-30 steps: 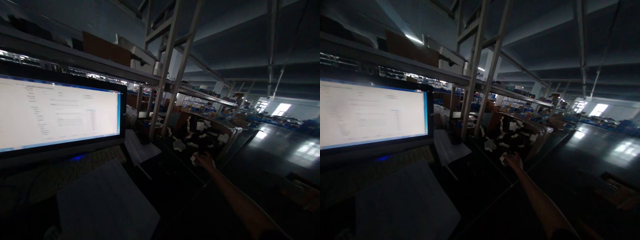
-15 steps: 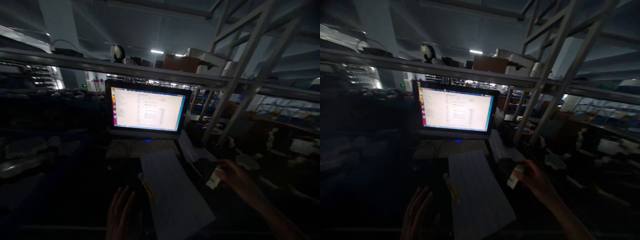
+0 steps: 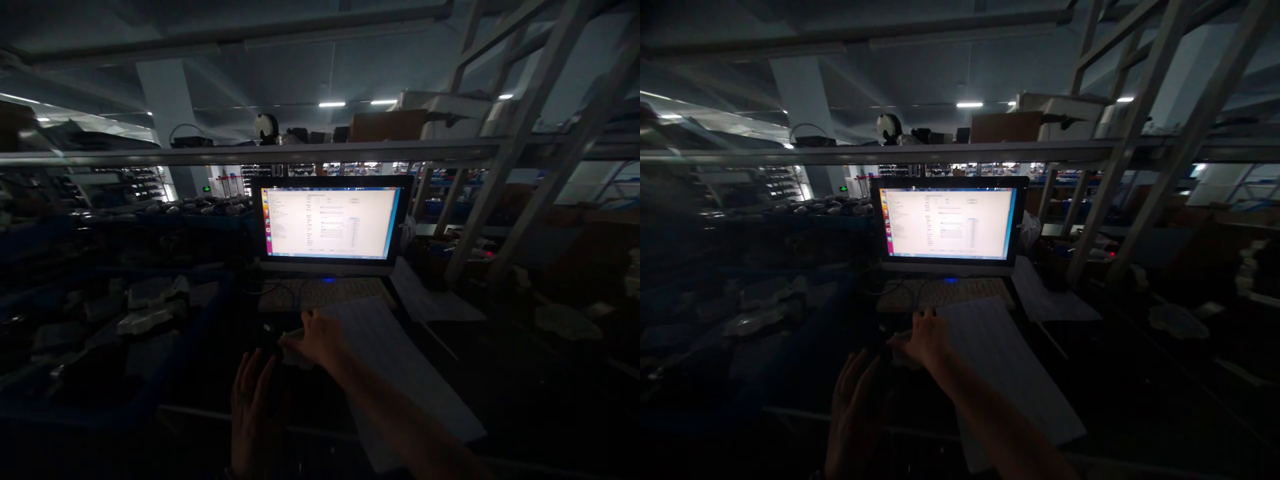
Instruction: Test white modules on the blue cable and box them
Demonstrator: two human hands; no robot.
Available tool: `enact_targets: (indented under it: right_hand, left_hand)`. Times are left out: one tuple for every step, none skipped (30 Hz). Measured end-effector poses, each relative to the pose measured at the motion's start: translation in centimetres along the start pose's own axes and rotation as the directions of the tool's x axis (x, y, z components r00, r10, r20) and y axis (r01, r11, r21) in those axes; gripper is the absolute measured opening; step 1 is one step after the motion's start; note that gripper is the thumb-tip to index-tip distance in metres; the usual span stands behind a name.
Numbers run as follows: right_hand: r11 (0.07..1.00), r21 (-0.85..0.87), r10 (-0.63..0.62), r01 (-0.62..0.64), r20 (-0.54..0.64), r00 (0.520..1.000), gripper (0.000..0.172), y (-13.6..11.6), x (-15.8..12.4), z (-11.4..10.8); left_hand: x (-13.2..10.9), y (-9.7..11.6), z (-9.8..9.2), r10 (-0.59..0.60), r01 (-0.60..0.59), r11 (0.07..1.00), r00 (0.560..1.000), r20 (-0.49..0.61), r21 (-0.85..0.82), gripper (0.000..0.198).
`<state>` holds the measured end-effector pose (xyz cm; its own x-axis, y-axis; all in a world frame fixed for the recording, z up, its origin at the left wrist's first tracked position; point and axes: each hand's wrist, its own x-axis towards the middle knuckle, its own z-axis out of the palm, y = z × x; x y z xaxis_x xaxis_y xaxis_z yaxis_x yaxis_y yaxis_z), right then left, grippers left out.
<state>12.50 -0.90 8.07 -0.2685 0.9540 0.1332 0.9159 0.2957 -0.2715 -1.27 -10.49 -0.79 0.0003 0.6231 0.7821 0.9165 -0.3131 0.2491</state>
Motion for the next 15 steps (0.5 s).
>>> enact_targets:
  right_hand:
    - [1.0, 0.014, -0.001, 0.001, -0.009, 1.0, 0.08, 0.6, -0.2, 0.1]
    - [0.999, 0.039, -0.003, 0.004, -0.021, 1.0, 0.079, 1.4, -0.6, 0.1]
    - [0.997, 0.077, 0.003, 0.0, -0.038, 0.999, 0.077, 2.5, -1.0, -0.1]
    - [0.992, 0.125, 0.022, -0.014, -0.06, 0.998, 0.074, 3.7, -1.5, -0.3]
    - [0.984, 0.177, 0.048, -0.032, -0.089, 0.995, 0.07, 5.1, -2.0, -0.6]
    - [0.971, 0.231, 0.084, -0.054, -0.121, 0.989, 0.065, 6.6, -2.6, -0.9]
    - [0.956, 0.282, 0.129, -0.082, -0.156, 0.979, 0.062, 8.2, -3.2, -1.1]
    - [0.939, 0.329, 0.172, -0.102, -0.191, 0.966, 0.059, 9.9, -3.8, -1.4]
    - [0.92, 0.375, 0.212, -0.116, -0.225, 0.951, 0.057, 11.5, -4.5, -1.6]
    - [0.897, 0.425, 0.252, -0.125, -0.257, 0.933, 0.056, 13.2, -5.1, -1.8]
    - [0.87, 0.475, 0.292, -0.132, -0.281, 0.914, 0.055, 14.8, -5.7, -1.9]
    - [0.842, 0.522, 0.328, -0.137, -0.294, 0.898, 0.054, 16.4, -6.2, -2.0]
    - [0.813, 0.564, 0.368, -0.142, -0.308, 0.877, 0.054, 18.0, -6.6, -2.2]
    - [0.793, 0.592, 0.402, -0.142, -0.334, 0.852, 0.053, 19.5, -6.9, -2.3]
    - [0.784, 0.605, 0.424, -0.14, -0.356, 0.833, 0.053, 20.9, -7.1, -2.4]
  left_hand:
    - [0.1, -0.1, 0.1, 0.015, -0.015, 1.0, 1.0, 0.008, 0.004, 0.05]
    - [0.2, -0.1, 0.4, 0.028, -0.028, 1.0, 0.999, 0.017, 0.006, 0.049]
    - [0.4, 0.0, 0.6, 0.043, -0.043, 0.999, 0.999, 0.026, 0.009, 0.049]
    - [0.6, 0.2, 1.0, 0.062, -0.063, 0.998, 0.997, 0.034, 0.013, 0.048]
    - [0.9, 0.3, 1.3, 0.086, -0.087, 0.996, 0.995, 0.045, 0.021, 0.047]
    - [1.2, 0.5, 1.7, 0.112, -0.114, 0.993, 0.992, 0.063, 0.033, 0.046]
    - [1.5, 0.6, 2.1, 0.137, -0.141, 0.989, 0.988, 0.077, 0.049, 0.045]
    - [1.8, 0.7, 2.5, 0.161, -0.167, 0.984, 0.983, 0.086, 0.065, 0.043]
    - [2.0, 0.8, 2.9, 0.183, -0.19, 0.979, 0.979, 0.091, 0.079, 0.041]
    - [2.2, 0.8, 3.3, 0.199, -0.206, 0.974, 0.976, 0.087, 0.089, 0.04]
    - [2.3, 0.8, 3.6, 0.213, -0.22, 0.971, 0.974, 0.079, 0.091, 0.038]
    - [2.3, 0.7, 4.0, 0.229, -0.234, 0.969, 0.971, 0.069, 0.084, 0.037]
    - [2.3, 0.6, 4.3, 0.241, -0.245, 0.967, 0.969, 0.059, 0.073, 0.036]
    - [2.2, 0.5, 4.5, 0.25, -0.253, 0.966, 0.967, 0.054, 0.062, 0.036]
    - [2.2, 0.3, 4.7, 0.252, -0.254, 0.966, 0.966, 0.052, 0.05, 0.036]
